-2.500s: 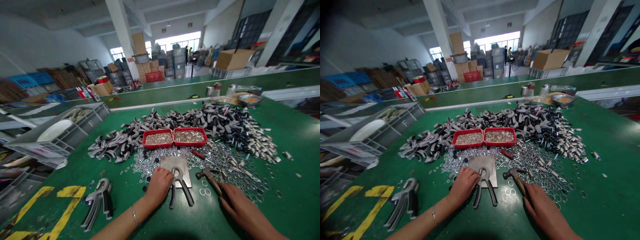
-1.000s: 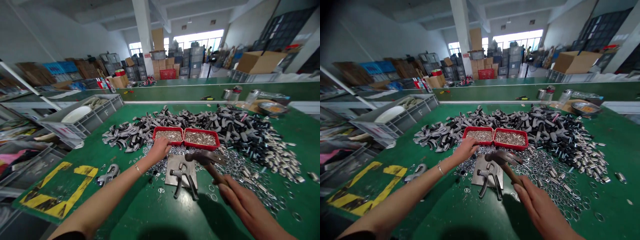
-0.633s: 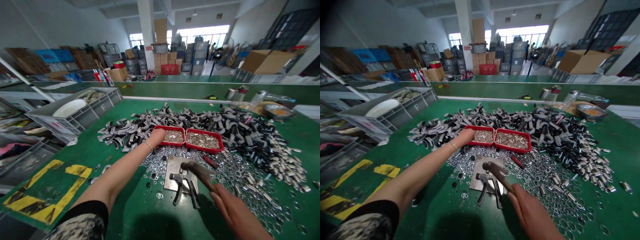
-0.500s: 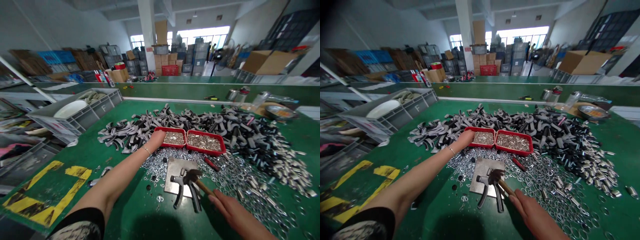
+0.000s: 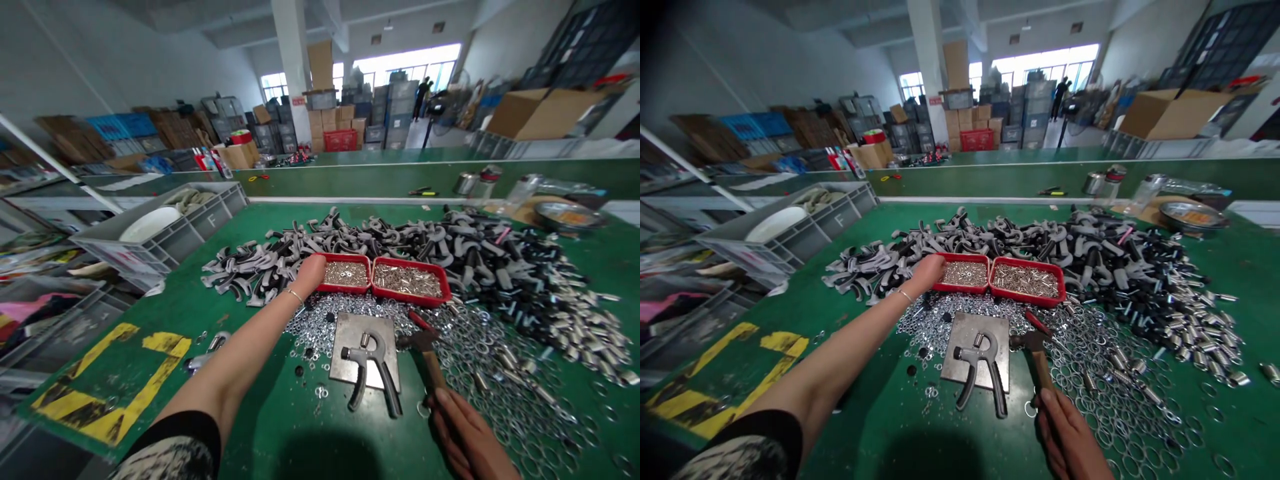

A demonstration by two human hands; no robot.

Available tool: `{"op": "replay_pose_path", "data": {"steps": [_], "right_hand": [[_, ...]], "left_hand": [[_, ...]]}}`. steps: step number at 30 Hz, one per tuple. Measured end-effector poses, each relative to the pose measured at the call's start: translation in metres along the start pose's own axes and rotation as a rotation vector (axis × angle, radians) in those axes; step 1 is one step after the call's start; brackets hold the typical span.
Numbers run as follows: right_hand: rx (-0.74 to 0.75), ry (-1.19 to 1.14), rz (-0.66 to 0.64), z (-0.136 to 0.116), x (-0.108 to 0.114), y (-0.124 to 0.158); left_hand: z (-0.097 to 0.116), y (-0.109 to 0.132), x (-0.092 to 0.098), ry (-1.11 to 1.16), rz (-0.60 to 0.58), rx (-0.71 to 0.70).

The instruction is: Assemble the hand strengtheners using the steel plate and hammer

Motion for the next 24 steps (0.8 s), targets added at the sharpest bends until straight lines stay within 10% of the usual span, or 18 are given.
{"op": "replay_pose_path", "data": {"steps": [24], "right_hand": [[0.052,0.074,-0.025,0.009,0.001,-0.015]], "left_hand": [[0.015,0.023,0.015,0.534,0.074,-0.012]]}}
Point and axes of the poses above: each hand's wrist, its own y-axis away from the middle knuckle, its own x-axis out of the back of the hand, z = x × y, the point moved 7 cm from there along -y, towards the middle knuckle
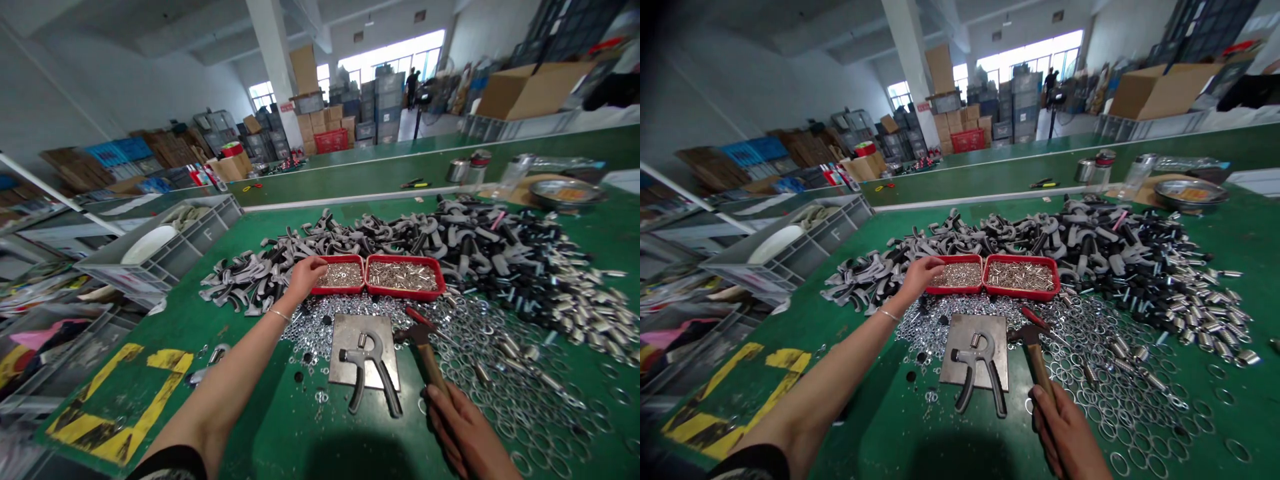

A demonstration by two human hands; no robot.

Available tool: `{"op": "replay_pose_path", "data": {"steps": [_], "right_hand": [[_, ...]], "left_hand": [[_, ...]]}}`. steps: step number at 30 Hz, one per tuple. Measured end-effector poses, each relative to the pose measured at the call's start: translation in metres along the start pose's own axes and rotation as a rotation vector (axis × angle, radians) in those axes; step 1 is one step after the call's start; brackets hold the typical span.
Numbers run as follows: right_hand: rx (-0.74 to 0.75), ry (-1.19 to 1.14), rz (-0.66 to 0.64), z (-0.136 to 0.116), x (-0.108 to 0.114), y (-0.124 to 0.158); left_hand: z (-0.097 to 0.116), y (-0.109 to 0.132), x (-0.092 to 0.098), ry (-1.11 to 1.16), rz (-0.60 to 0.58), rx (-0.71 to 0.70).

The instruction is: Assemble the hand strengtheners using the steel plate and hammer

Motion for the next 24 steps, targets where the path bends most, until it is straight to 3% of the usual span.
{"op": "replay_pose_path", "data": {"steps": [6,9,15,24], "right_hand": [[0.014,0.015,0.029,-0.007,-0.003,0.004],[0.015,0.038,0.024,-0.007,-0.003,0.003],[0.070,0.077,0.019,-0.014,-0.002,0.004],[0.074,0.101,0.041,-0.019,-0.004,0.008]], "left_hand": [[0.032,0.086,-0.057,0.234,-0.311,-0.026],[0.042,0.112,-0.071,0.127,-0.306,-0.099],[0.047,0.116,-0.077,-0.058,-0.217,-0.168],[0.045,0.115,-0.088,-0.115,-0.219,-0.188]]}}
Point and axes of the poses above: each hand's wrist, its own y-axis away from the middle knuckle, its own x-axis out of the back of the hand, z = x × y, the point moved 7 cm from there along -y, towards the middle knuckle
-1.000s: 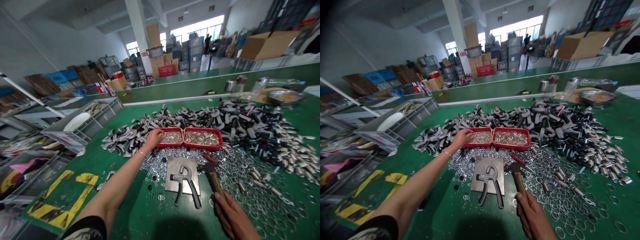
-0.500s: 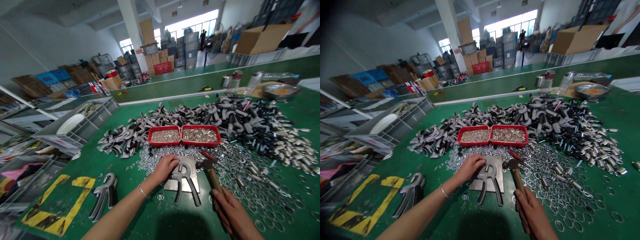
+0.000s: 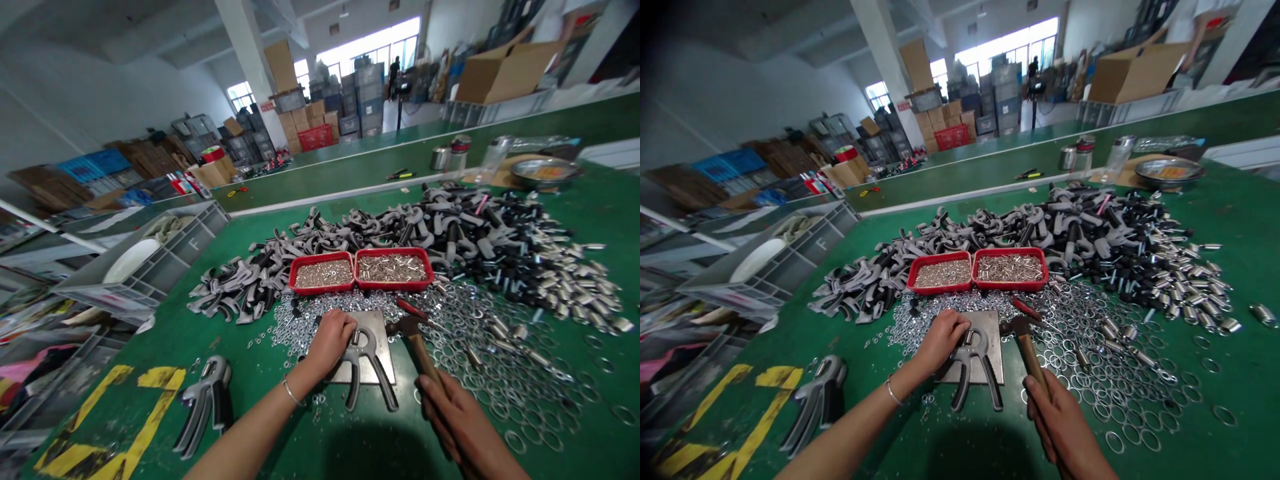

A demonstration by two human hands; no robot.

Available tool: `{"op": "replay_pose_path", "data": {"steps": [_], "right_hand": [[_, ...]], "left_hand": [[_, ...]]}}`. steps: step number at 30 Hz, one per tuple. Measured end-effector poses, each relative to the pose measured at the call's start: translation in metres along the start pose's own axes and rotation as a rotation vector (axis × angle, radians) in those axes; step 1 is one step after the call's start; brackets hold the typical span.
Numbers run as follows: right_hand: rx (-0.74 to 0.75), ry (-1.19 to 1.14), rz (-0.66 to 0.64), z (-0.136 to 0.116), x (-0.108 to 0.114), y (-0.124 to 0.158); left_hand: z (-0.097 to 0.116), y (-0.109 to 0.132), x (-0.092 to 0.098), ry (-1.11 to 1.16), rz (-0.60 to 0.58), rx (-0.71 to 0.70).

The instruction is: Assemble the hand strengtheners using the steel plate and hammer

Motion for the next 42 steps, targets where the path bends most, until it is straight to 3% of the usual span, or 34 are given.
{"op": "replay_pose_path", "data": {"steps": [5,10,13,16,19,24,27,31,33,35,37,40,42], "right_hand": [[-0.018,-0.021,0.000,0.003,0.000,-0.001],[-0.020,-0.022,-0.021,0.008,-0.002,-0.001],[-0.032,0.052,-0.057,0.001,-0.001,-0.002],[0.124,0.306,-0.070,-0.035,0.007,-0.003],[0.274,0.613,-0.133,-0.082,0.009,-0.001],[0.372,0.787,-0.184,-0.131,-0.008,-0.002],[0.376,0.909,-0.195,-0.129,-0.020,-0.015],[0.320,0.954,-0.322,-0.114,-0.029,-0.033],[0.363,0.936,-0.277,-0.119,-0.026,-0.036],[0.362,1.008,-0.227,-0.122,-0.023,-0.035],[0.311,1.065,-0.272,-0.118,-0.023,-0.031],[0.311,0.971,-0.360,-0.112,-0.025,-0.019],[0.316,0.922,-0.322,-0.104,-0.018,-0.012]], "left_hand": [[0.005,0.005,-0.005,-0.179,0.025,-0.093],[0.023,0.014,-0.019,-0.529,-0.041,-0.428],[0.023,0.014,-0.017,-0.508,-0.058,-0.435],[0.014,0.017,0.000,-0.358,0.040,-0.253],[0.006,0.035,0.017,-0.233,0.109,-0.125],[0.016,0.065,0.023,-0.214,-0.039,-0.184],[0.021,0.064,0.019,-0.309,-0.130,-0.207],[0.020,0.055,0.015,-0.408,-0.174,-0.197],[0.018,0.053,0.013,-0.419,-0.170,-0.192],[0.016,0.053,0.011,-0.436,-0.166,-0.190],[0.015,0.054,0.009,-0.467,-0.160,-0.197],[0.013,0.053,0.007,-0.506,-0.147,-0.214],[0.014,0.051,0.005,-0.514,-0.131,-0.225]]}}
Point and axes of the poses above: each hand's wrist, its own y-axis away from the middle knuckle, its own x-axis out of the back of the hand, z = x × y, the point moved 7 cm from there along -y, towards the middle knuckle
